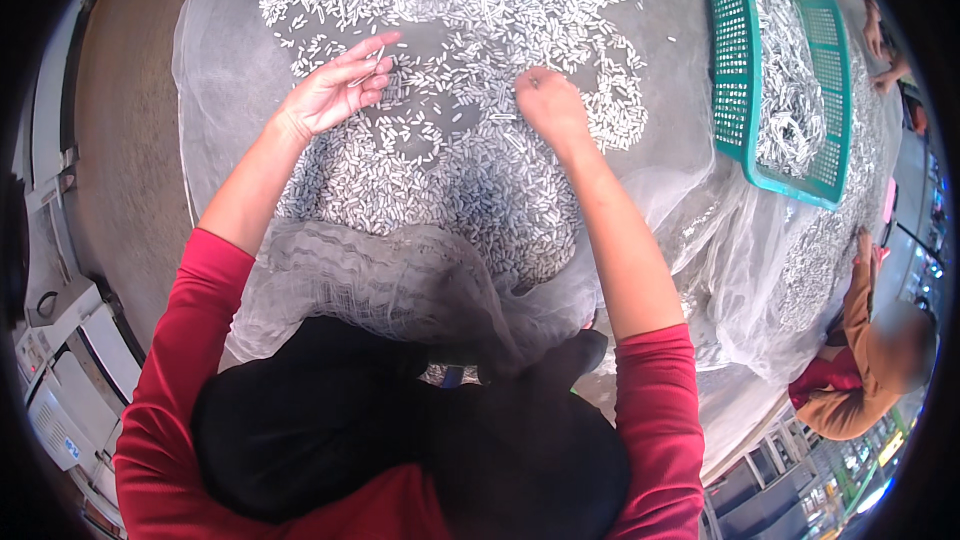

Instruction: The person sorts small silver fish by hand on a large white sheet, picking them up and placing them into a green basket. The person works continuously, moving fish from the pile into the basket.

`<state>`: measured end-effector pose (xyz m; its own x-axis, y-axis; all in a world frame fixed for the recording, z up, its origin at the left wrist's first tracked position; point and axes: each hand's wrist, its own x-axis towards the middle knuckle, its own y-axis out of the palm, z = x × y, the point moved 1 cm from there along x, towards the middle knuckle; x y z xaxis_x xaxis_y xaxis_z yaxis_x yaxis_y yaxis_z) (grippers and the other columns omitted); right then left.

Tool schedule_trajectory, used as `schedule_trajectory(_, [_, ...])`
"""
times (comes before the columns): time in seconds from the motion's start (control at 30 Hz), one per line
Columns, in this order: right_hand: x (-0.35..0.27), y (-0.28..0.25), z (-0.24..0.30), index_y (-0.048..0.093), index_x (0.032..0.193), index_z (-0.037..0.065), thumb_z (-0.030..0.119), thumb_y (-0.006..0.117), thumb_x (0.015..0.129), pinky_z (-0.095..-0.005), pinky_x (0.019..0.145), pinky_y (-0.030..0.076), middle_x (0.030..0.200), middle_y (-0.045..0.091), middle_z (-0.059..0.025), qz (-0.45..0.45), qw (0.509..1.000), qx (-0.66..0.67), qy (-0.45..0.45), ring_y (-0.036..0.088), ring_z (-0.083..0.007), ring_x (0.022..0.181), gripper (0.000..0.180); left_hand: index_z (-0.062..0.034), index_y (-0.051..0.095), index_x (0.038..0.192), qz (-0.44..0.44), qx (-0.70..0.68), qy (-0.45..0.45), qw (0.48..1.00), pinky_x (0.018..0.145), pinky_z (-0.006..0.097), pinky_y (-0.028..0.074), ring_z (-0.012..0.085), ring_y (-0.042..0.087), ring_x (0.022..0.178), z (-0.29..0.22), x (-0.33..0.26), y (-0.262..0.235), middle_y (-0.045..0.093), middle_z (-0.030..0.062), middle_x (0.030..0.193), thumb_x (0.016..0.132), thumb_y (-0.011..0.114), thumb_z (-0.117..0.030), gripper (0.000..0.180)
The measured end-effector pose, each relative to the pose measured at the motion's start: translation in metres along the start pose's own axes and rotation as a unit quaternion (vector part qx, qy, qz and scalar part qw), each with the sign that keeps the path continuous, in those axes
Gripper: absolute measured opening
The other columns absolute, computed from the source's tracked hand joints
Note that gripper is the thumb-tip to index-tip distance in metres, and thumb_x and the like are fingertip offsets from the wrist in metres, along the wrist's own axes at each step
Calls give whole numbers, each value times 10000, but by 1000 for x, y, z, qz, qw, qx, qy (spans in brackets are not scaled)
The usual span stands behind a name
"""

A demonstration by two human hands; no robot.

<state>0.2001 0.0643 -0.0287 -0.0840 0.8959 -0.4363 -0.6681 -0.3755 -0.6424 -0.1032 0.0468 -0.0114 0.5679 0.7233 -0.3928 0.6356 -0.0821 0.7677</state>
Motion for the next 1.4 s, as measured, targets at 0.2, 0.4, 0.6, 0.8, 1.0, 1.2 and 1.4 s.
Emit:
schedule_trajectory(0.2, [-5, -2, 13, 719, 983, 145, 355, 583, 788, -405, 862, 493, 990, 681, -181, 13, 996, -81, 39, 631, -368, 963, 317, -54, 601, 1045, -61, 230, -52, 970, 644, 239, 463, 102, 549, 761, 20, 18, 18, 609, 5, 891, 905, 573, -133, 163])
schedule_trajectory(0.4, [-9, 5, 25, 727, 921, 79, 290, 640, 807, -345, 794, 497, 963, 697, -119, 12, 992, -127, -5, 660, -246, 922, 256, -85, 660, 883, -116, 656, 56, 744, 591, 279, 433, 119, 533, 614, 70, 51, 58, 579, 26, 656, 825, 647, -197, 127])
schedule_trajectory(0.6, [-19, -45, -24, 615, 908, 36, 176, 625, 807, -247, 528, 405, 851, 605, -25, 147, 833, 526, 86, 529, -138, 637, 173, -86, 643, 928, -68, 739, 179, 646, 678, 390, 483, 271, 621, 771, 94, 71, 72, 623, 109, 785, 798, 666, -199, 174])
schedule_trajectory(0.8, [-41, -50, -38, 564, 939, 35, 122, 570, 822, -218, 483, 319, 863, 577, -58, 239, 819, 517, 66, 481, -121, 605, 146, -84, 623, 912, 8, 554, 43, 831, 677, 332, 499, 180, 638, 811, 77, 80, 63, 658, 50, 863, 863, 622, -197, 123])
schedule_trajectory(1.0, [-33, -21, -28, 674, 937, 70, 295, 646, 812, -339, 678, 487, 846, 675, -59, 61, 997, -21, -51, 628, -192, 776, 259, -52, 583, 1040, -3, 340, -84, 937, 598, 224, 438, 89, 553, 721, 72, 70, 61, 616, 34, 885, 888, 547, -110, 167])
schedule_trajectory(1.2, [-27, -15, -23, 701, 898, 136, 292, 735, 769, -326, 578, 486, 768, 677, -71, -11, 994, -32, -104, 631, -205, 645, 205, -76, 614, 1049, 9, 548, -41, 835, 664, 293, 478, 154, 597, 774, 85, 78, 71, 620, 51, 841, 814, 608, -155, 248])
schedule_trajectory(1.4, [-48, -48, -46, 619, 930, 79, 154, 683, 850, -195, 431, 202, 610, 412, 103, 157, 871, 449, 124, 281, -2, 489, 128, -65, 643, 967, 30, 767, 108, 631, 800, 398, 498, 315, 627, 908, 102, 75, 88, 656, 130, 905, 773, 658, -175, 224])
